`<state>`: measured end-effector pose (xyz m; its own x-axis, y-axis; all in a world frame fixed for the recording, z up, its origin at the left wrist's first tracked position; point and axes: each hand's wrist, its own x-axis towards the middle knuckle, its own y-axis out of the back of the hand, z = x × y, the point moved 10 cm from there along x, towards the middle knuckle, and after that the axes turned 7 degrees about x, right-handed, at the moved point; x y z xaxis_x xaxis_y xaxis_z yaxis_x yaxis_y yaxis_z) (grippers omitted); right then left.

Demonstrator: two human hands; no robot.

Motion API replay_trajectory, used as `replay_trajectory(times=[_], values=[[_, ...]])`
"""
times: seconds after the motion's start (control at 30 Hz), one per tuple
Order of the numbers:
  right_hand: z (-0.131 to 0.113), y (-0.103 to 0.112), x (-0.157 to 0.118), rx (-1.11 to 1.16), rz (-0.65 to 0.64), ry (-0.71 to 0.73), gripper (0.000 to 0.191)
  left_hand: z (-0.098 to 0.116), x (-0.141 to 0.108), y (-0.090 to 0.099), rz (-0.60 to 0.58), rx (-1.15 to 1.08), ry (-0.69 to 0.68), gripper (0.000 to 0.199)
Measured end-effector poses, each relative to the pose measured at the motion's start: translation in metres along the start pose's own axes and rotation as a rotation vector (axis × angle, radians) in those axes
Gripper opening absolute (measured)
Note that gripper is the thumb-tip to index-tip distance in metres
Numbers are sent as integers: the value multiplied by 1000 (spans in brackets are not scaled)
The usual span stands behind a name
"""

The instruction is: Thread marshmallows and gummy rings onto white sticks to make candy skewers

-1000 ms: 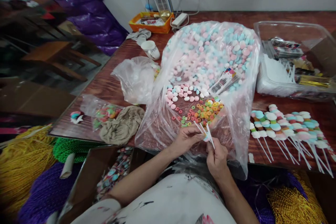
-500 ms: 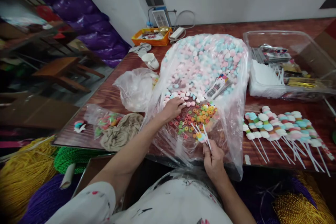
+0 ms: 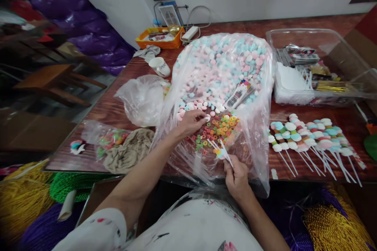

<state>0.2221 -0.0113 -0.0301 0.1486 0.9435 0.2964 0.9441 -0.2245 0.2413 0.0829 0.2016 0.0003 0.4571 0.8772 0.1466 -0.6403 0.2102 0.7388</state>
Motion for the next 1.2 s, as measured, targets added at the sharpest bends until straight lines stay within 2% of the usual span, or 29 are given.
replay_trajectory(times=[0.17,0.3,0.4,0.5,0.67,0.87,1.0,1.2], values=[[-1,-1,0,-56,-18,7,17,2,-47,1,62,-539,157,37],[-4,-4,-1,-129,-33,42,17,7,-80,-1,61,-805,285,24],[-7,-5,-2,-175,-42,70,19,4,-98,-1,147,-1005,387,24],[-10,-8,-3,-191,-56,105,20,-1,-110,-2,229,-1100,466,29],[-18,-9,-4,-244,-73,134,22,-1,-119,-4,311,-1100,487,31],[-24,-10,-2,-273,-68,151,24,0,-123,-5,342,-1013,383,28],[-26,-12,-2,-323,-81,162,30,7,-126,6,367,-784,265,24],[-34,-15,-5,-384,-147,218,43,38,-128,33,449,-366,7,19]])
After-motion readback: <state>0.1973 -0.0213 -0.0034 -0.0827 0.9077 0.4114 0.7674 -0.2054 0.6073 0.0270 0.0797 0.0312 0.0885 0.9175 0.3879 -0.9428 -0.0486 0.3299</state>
